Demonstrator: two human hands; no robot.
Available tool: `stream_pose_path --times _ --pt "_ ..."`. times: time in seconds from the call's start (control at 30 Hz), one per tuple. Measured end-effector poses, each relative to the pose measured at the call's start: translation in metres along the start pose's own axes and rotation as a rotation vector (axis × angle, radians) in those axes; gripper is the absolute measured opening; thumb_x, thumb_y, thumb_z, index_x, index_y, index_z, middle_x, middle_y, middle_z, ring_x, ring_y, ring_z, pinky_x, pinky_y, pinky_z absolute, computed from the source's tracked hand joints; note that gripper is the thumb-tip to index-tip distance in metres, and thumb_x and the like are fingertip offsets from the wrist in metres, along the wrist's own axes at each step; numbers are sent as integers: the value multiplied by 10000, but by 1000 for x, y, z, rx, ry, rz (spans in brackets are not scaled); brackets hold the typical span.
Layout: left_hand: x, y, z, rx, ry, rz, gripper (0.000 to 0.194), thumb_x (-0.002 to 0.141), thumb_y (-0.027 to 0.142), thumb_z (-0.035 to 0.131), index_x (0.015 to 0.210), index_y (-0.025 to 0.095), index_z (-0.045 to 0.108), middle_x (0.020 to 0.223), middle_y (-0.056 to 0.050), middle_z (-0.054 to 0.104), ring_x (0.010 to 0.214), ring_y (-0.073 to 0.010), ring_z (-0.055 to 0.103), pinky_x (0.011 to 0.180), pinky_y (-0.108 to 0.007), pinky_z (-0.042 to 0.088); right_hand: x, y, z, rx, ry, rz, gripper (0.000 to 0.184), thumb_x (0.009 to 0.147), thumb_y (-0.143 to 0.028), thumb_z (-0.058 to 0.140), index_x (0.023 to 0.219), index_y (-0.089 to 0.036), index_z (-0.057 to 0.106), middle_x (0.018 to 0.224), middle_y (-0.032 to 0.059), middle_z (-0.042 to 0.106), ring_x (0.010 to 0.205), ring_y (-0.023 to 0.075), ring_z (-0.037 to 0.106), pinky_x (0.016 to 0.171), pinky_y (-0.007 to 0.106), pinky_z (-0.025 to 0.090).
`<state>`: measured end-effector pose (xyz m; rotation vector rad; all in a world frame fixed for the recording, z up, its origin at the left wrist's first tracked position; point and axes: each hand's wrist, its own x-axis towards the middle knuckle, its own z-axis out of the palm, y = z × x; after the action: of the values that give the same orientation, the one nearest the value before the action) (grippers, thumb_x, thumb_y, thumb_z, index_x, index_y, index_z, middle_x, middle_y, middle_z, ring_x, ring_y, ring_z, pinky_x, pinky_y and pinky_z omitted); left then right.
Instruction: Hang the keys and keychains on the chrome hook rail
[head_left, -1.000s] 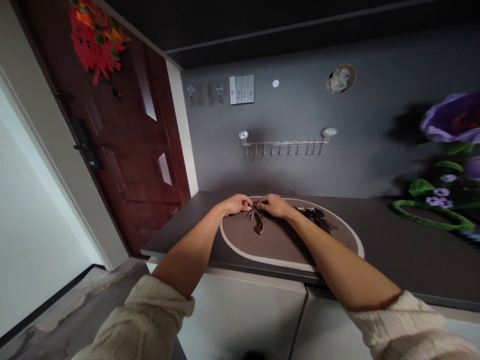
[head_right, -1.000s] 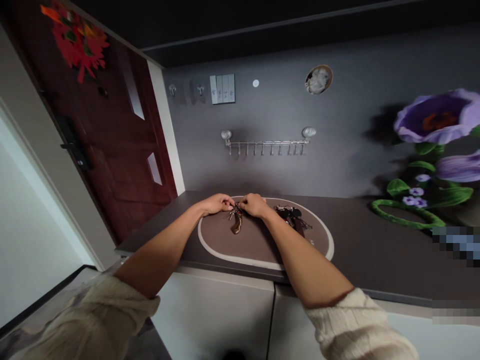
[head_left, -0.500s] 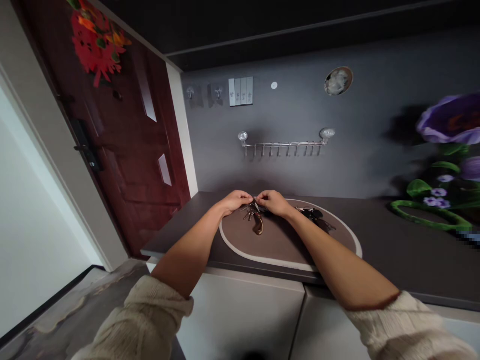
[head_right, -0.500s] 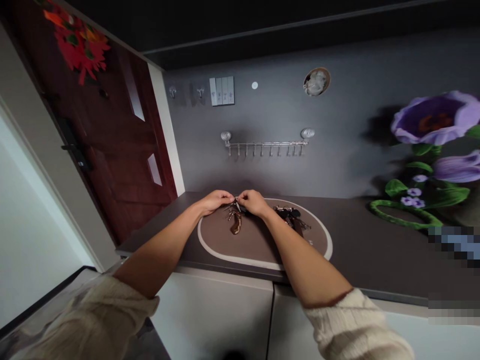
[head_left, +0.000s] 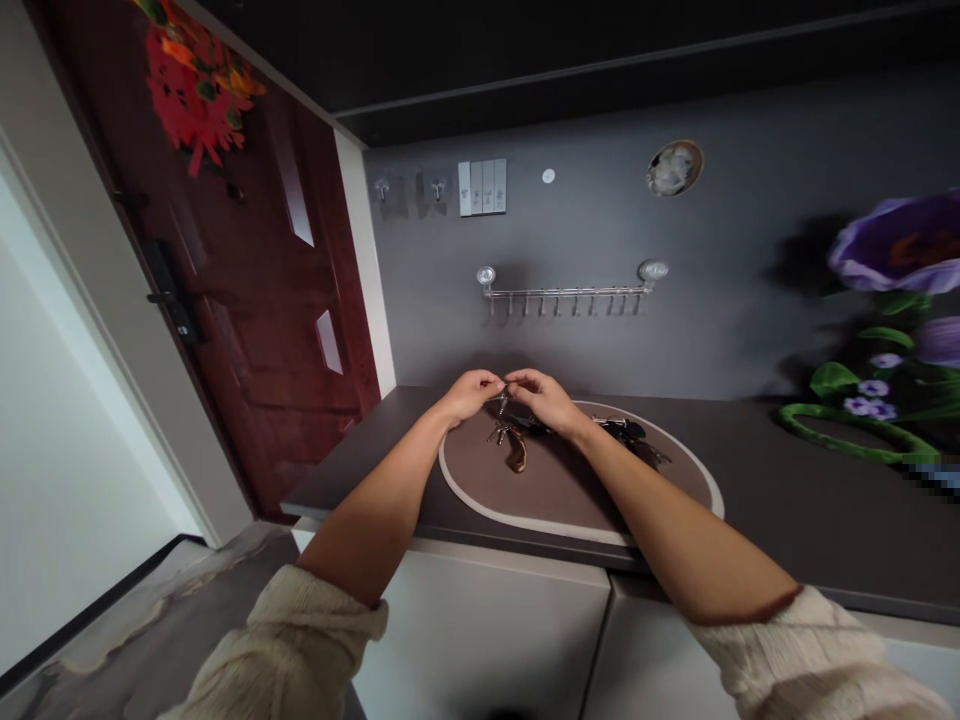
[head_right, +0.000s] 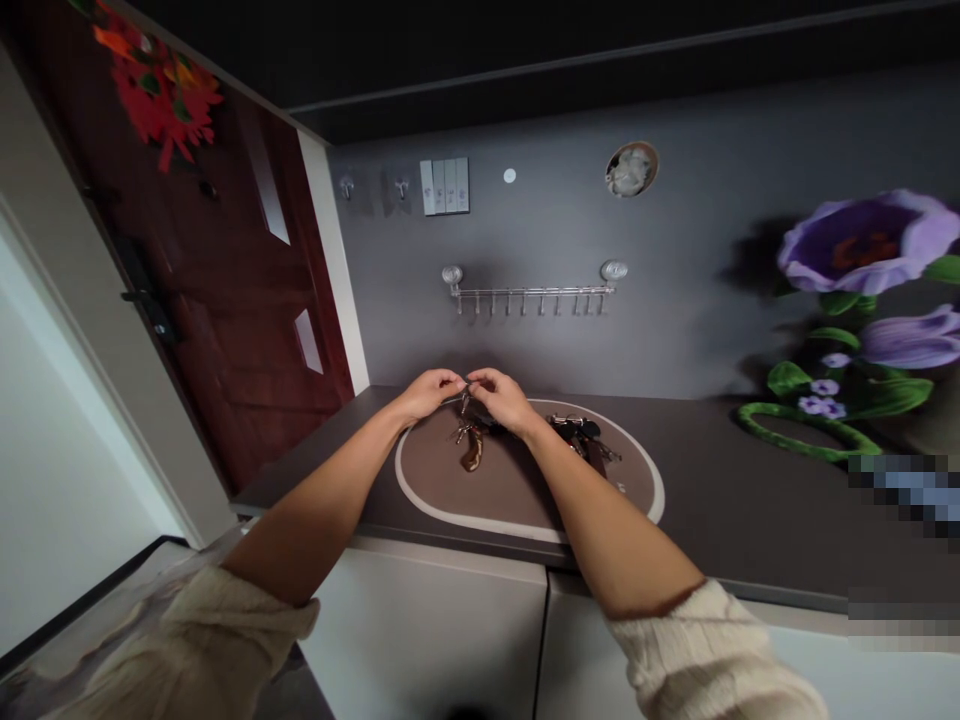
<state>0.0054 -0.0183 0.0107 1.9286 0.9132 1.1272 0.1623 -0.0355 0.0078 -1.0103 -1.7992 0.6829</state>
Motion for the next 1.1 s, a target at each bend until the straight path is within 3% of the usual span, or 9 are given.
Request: stream_pose_path --times 0.13,0.37,0.47,0.6,0.83,1.1 --pt "1 -2 0 -63 14 -7 290 646 395 554 722 116 582 641 -7 553 589 -90 451 604 -229 335 0 3 0 -28 -33 -5 231 707 -321 484 832 -136 546 807 36 592 705 100 524 694 243 405" --pt "5 -5 1 -191 72 4 275 633 369 573 722 109 565 665 -13 556 622 -92 461 640 -229 334 1 -2 -2 249 -9 76 274 685 -269 514 936 -161 491 728 17 595 630 88 539 635 227 422" --pt "5 -3 1 -181 104 23 257 639 361 567 715 116 558 661 -2 543 619 -87 450 633 -223 331 -1 -6 -3 297 21 115 246 681 -263 508 907 -165 516 742 12 593 585 72 517 601 214 414" --pt "3 1 2 -227 103 29 283 646 388 560 713 113 559 664 -8 541 618 -88 451 632 -224 336 -3 -8 -2 292 -39 147 227 661 -286 531 846 -155 550 787 22 600 596 74 513 603 218 408" --pt "3 5 3 -295 126 21 309 636 408 576 729 114 572 687 -24 558 640 -96 466 648 -231 352 0 -12 2 165 66 24 276 660 -354 534 844 -151 567 818 26 601 713 99 529 708 240 404" --pt "7 3 3 -333 171 55 310 632 404 584 749 117 581 703 -24 566 656 -96 476 663 -228 358 10 -12 1 -80 142 -136 262 694 -386 485 747 -147 577 740 27 594 693 116 522 679 246 401"
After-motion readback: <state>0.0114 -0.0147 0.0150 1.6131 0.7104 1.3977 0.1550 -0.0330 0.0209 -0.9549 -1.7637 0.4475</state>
